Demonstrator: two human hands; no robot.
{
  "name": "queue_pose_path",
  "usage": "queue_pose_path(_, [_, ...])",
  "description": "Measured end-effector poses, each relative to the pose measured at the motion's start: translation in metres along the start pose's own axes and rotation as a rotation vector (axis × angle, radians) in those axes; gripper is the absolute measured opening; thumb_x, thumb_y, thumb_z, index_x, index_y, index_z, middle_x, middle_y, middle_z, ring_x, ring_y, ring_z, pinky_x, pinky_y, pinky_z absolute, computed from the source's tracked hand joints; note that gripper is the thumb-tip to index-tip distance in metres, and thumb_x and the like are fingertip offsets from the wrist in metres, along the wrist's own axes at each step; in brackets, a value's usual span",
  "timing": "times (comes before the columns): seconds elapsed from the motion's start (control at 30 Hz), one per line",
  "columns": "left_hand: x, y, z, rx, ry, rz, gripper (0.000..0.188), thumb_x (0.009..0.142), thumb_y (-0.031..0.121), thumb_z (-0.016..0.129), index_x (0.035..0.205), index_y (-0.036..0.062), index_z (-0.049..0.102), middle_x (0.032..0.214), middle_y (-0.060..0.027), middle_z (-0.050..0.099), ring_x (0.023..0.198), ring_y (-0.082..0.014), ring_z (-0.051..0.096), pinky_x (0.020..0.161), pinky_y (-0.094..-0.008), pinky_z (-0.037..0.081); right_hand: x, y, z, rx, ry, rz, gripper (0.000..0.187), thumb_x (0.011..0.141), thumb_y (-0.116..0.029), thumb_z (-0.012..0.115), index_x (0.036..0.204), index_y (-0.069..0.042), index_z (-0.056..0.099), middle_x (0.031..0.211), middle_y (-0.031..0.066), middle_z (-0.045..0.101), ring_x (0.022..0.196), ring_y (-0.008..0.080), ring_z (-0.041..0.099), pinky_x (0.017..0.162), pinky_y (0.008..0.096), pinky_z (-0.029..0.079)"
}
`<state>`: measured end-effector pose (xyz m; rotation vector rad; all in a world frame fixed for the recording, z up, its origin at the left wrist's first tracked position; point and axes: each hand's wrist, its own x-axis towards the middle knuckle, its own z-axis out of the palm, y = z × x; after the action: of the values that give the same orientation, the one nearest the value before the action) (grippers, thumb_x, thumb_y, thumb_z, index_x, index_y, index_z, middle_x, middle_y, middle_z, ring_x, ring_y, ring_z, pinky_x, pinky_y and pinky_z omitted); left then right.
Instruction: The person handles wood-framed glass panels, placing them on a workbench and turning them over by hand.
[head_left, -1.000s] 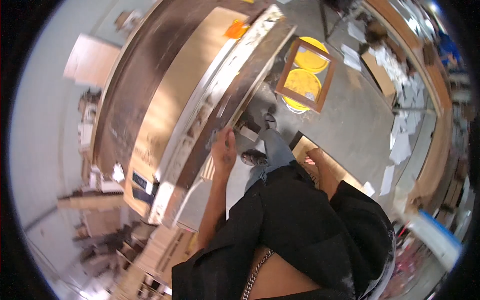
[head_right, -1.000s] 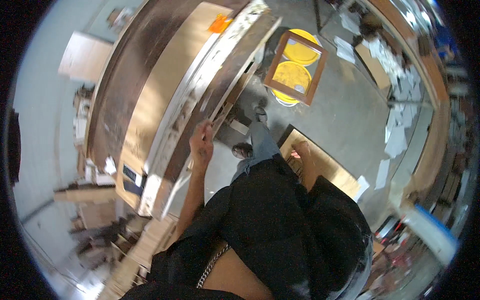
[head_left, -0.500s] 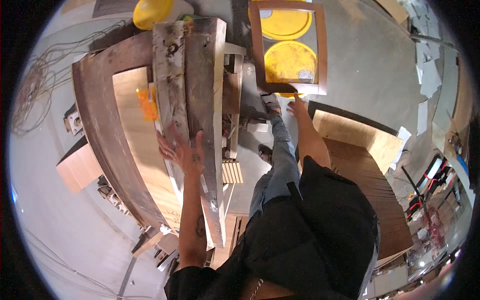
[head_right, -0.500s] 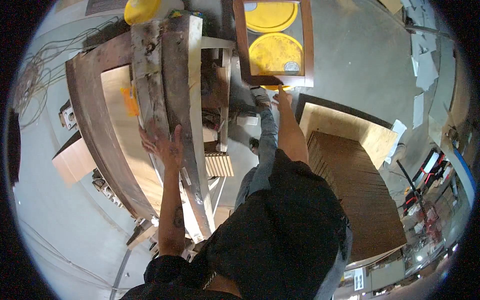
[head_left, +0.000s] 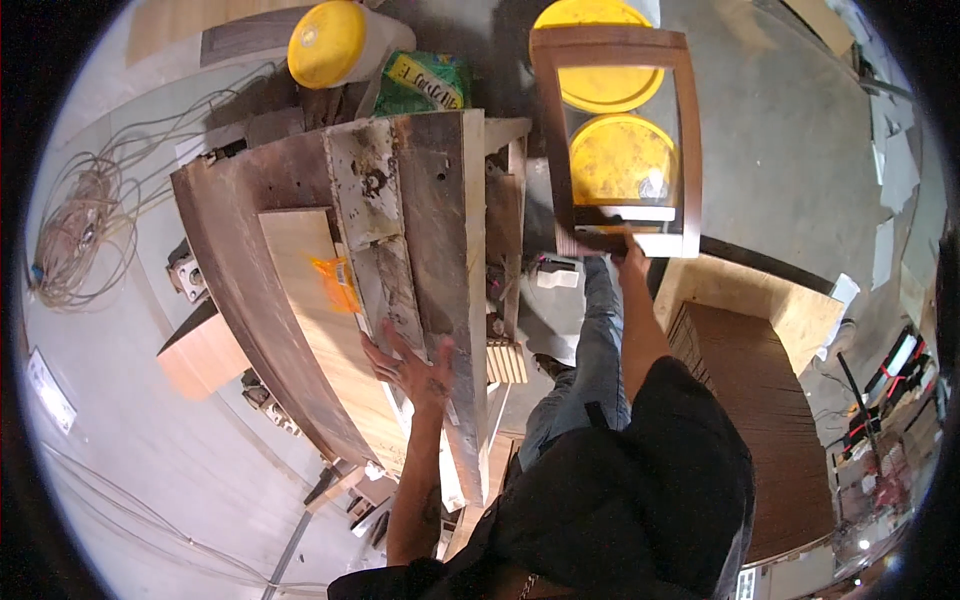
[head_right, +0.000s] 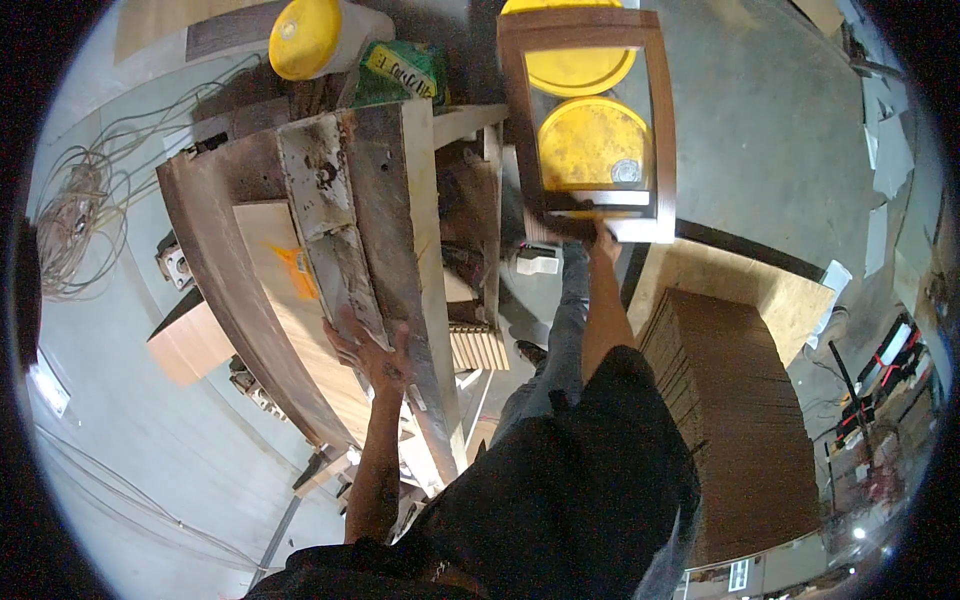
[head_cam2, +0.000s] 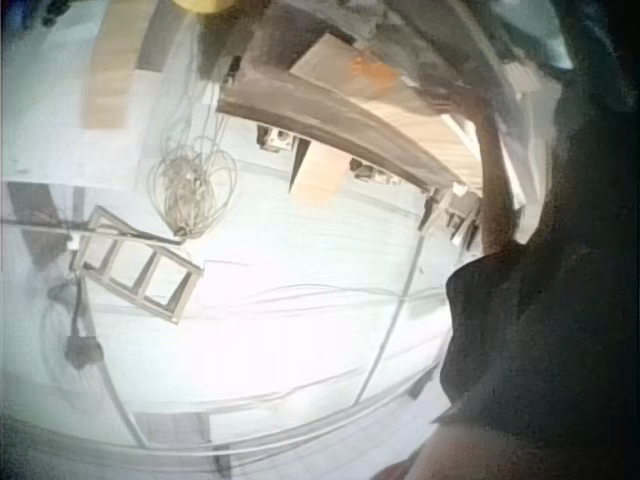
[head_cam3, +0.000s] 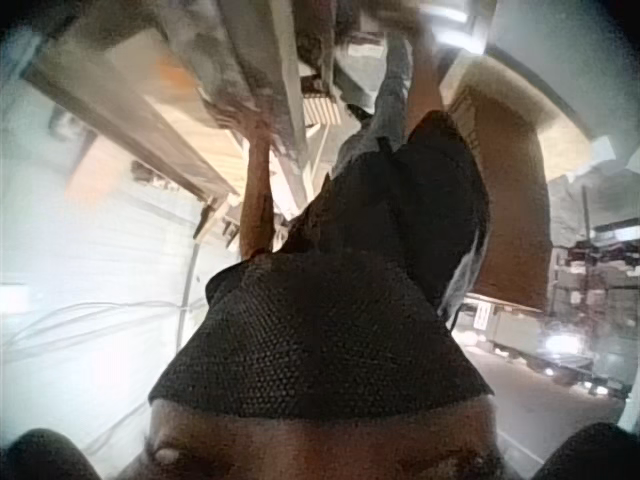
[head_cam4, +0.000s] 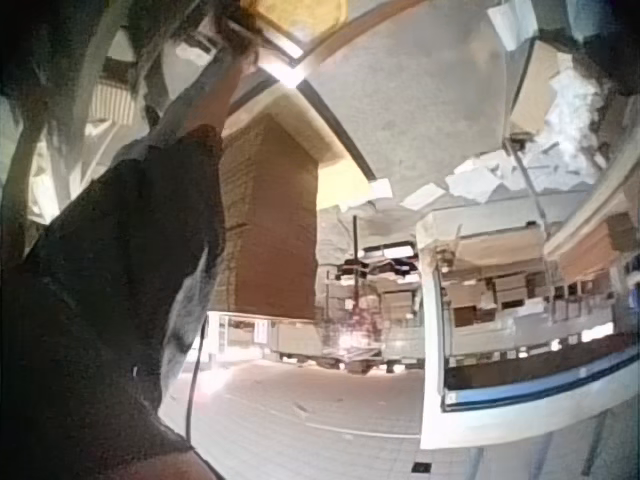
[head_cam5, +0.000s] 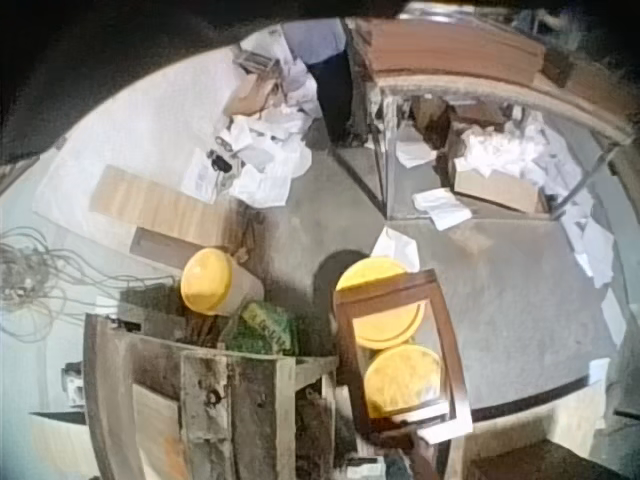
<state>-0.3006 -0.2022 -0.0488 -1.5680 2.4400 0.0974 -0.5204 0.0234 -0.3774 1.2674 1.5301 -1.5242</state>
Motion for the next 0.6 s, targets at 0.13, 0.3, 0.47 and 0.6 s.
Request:
queue_pose_path(0.13, [-0.008,-0.008,-0.007,0.055,-0.087,0.092,0.096,0.082,0.07,0.049,0.15,0.0115,0.013,0.15,-0.0264,-0.009,0.138,-0.0481,0.003,0.106,-0.0639,0.011,-0.028,0.039,-0.07,0.155,-0.414,-0.059,0.055,0.083,-0.035,0.067,0.127,-0.006,0.052,0.11,0.0058,0.058,0.094,0.0186,0.058,0.08,0.034,0.047])
queue_pose_path(0.3, [-0.01,-0.005,-0.032,-0.081,-0.095,0.178,0.096,0.079,0.065,0.058,0.145,0.0043,0.026,0.148,-0.0335,-0.003,0.135,-0.0513,0.006,0.106,-0.0628,0.012,-0.131,-0.027,-0.066,0.274,-0.336,-0.257,0.056,0.085,-0.013,0.064,0.137,-0.005,0.044,0.116,0.0078,0.056,0.097,0.0225,0.058,0.08,0.0351,0.049])
queue_pose_path(0.47, [-0.009,-0.029,-0.049,-0.28,-0.049,0.295,0.089,0.079,0.059,0.063,0.142,0.0029,0.034,0.148,-0.0346,0.008,0.139,-0.0478,0.009,0.109,-0.0573,0.014,-0.176,-0.123,-0.011,0.511,-0.282,-0.434,0.041,0.081,0.001,0.054,0.121,0.003,0.048,0.113,0.0153,0.055,0.098,0.0307,0.06,0.084,0.0449,0.054])
queue_pose_path(0.6, [-0.025,-0.041,-0.03,-0.497,-0.018,0.245,0.077,0.083,0.047,0.064,0.14,0.0025,0.037,0.15,-0.0286,0.016,0.138,-0.0458,0.018,0.109,-0.0555,0.02,-0.188,-0.199,0.025,0.253,-0.238,-0.687,0.009,0.076,0.0,0.058,0.079,0.008,0.056,0.074,0.0129,0.06,0.063,0.025,0.061,0.058,0.0361,0.051])
